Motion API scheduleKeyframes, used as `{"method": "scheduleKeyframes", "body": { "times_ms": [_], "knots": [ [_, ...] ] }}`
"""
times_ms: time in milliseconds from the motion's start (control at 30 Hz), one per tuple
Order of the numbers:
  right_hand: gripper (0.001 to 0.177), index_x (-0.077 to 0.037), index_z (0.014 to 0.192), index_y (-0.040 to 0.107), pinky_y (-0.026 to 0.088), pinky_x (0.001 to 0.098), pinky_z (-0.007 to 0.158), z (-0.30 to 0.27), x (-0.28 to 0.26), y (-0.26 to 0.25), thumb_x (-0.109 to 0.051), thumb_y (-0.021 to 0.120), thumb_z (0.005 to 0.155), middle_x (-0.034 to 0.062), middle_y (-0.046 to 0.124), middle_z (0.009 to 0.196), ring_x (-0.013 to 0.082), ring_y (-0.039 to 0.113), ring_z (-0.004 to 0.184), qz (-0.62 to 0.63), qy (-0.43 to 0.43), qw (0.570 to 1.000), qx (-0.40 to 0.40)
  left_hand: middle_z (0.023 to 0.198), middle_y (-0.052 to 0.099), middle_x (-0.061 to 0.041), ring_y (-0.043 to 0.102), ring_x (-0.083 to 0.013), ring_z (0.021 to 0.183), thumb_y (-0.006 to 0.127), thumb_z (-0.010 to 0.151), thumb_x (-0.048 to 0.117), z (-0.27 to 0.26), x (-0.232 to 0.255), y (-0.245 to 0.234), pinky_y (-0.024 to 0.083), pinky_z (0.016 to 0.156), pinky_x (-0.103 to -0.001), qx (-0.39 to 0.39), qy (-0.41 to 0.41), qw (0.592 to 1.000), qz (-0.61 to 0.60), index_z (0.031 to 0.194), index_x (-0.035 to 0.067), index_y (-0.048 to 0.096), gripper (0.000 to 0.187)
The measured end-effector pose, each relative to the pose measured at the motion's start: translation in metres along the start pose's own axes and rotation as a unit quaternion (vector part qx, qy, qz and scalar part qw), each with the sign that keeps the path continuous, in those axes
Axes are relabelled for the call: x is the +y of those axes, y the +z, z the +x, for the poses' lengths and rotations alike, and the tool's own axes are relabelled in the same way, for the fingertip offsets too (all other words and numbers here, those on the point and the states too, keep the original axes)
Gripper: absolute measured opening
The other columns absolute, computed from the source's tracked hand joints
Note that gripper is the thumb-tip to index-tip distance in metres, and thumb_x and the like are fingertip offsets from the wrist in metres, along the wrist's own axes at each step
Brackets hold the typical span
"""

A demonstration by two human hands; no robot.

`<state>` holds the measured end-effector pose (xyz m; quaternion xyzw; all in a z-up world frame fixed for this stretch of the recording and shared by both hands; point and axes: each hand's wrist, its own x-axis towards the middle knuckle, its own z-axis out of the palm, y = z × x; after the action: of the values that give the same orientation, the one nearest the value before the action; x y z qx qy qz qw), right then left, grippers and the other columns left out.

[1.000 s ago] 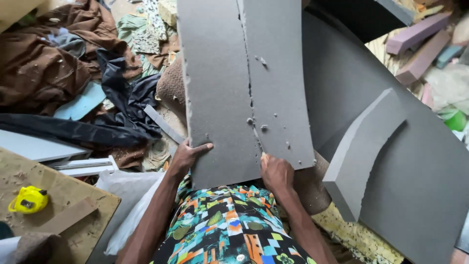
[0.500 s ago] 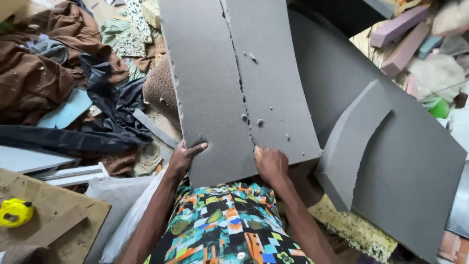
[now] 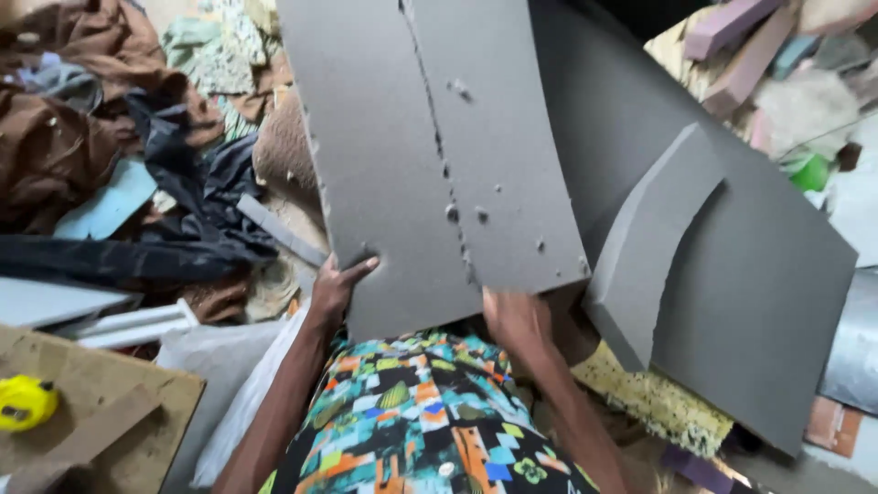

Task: Applying adhesive to grey foam pieces and assembling them in a workshop environment.

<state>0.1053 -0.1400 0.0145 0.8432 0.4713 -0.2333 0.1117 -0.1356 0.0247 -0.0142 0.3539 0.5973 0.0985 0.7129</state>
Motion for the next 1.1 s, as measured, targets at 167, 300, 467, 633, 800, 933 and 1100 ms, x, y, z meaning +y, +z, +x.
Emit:
{"method": "scheduleKeyframes", "body": {
  "times_ms": [167,300,467,633,800,933,1100],
  "knots": [
    [0.053,-0.014,0.08,0.077,0.058,0.0564,0.072,-0.04,0.002,-0.011,-0.056,0.047,0.094,0.0187,0.074,0.074,0.0442,0.073,0.085,0.026,0.046,0.997,-0.06,0.128,0.069,-0.019,0.062,-0.0391,0.124,0.093,0.068,0.045,0.021,-0.02,-0.001,0.046,0.108,-0.052,0.01,-0.004,1.0,-0.011,0.135,0.016,0.064,0.079],
    [0.053,-0.004,0.074,0.077,0.056,0.0599,0.063,0.01,0.015,0.038,-0.044,0.05,0.095,0.0265,0.07,0.068,0.0486,0.072,0.071,0.011,-0.019,0.997,0.069,0.124,0.069,-0.021,0.065,-0.0381,0.116,0.094,0.069,0.041,0.031,-0.023,0.006,0.049,0.102,-0.051,0.007,0.007,0.999,-0.048,0.133,0.013,0.065,0.076],
    [0.047,-0.018,0.083,0.076,0.056,0.0564,0.069,-0.073,0.053,0.025,-0.051,0.046,0.096,0.0192,0.072,0.074,0.0443,0.072,0.078,-0.057,0.009,0.998,-0.039,0.12,0.07,-0.019,0.066,-0.0347,0.106,0.086,0.073,0.034,0.022,-0.013,0.004,0.052,0.09,-0.046,-0.003,0.018,0.998,-0.065,0.133,0.008,0.065,0.068],
    [0.051,-0.019,0.072,0.066,0.048,0.0323,0.049,-0.034,0.021,0.045,-0.041,0.04,0.11,-0.0041,0.05,0.054,0.0134,0.049,0.047,-0.063,0.002,0.996,-0.062,0.122,0.071,-0.015,0.068,-0.0275,0.098,0.082,0.068,0.028,0.017,-0.021,0.003,0.057,0.075,-0.038,-0.022,-0.02,0.993,-0.114,0.139,0.006,0.058,0.078],
    [0.042,-0.022,0.078,0.066,0.052,0.0369,0.048,-0.111,0.071,0.055,-0.048,0.046,0.104,0.0011,0.058,0.056,0.0174,0.059,0.05,-0.095,0.031,0.989,-0.11,0.115,0.075,-0.011,0.069,-0.0252,0.096,0.079,0.071,0.03,0.0,-0.007,0.004,0.056,0.078,-0.037,0.016,-0.007,0.998,-0.063,0.134,0.009,0.064,0.068],
    [0.038,-0.02,0.073,0.06,0.043,0.0517,0.057,-0.065,0.057,0.059,-0.042,0.043,0.099,0.0123,0.065,0.066,0.0376,0.062,0.062,-0.033,0.024,0.996,-0.079,0.113,0.074,-0.011,0.069,-0.0225,0.095,0.082,0.07,0.029,0.025,-0.02,0.013,0.056,0.077,-0.035,-0.007,0.01,0.997,-0.077,0.127,0.007,0.064,0.063],
    [0.038,-0.022,0.084,0.063,0.05,0.0535,0.059,-0.084,0.049,0.058,-0.042,0.035,0.102,0.0113,0.068,0.073,0.0369,0.067,0.069,-0.05,0.018,0.992,-0.118,0.112,0.074,-0.009,0.068,-0.0239,0.099,0.077,0.073,0.036,0.022,-0.027,0.0,0.052,0.082,-0.035,0.007,0.019,0.999,-0.025,0.126,0.009,0.069,0.059]
  ]
}}
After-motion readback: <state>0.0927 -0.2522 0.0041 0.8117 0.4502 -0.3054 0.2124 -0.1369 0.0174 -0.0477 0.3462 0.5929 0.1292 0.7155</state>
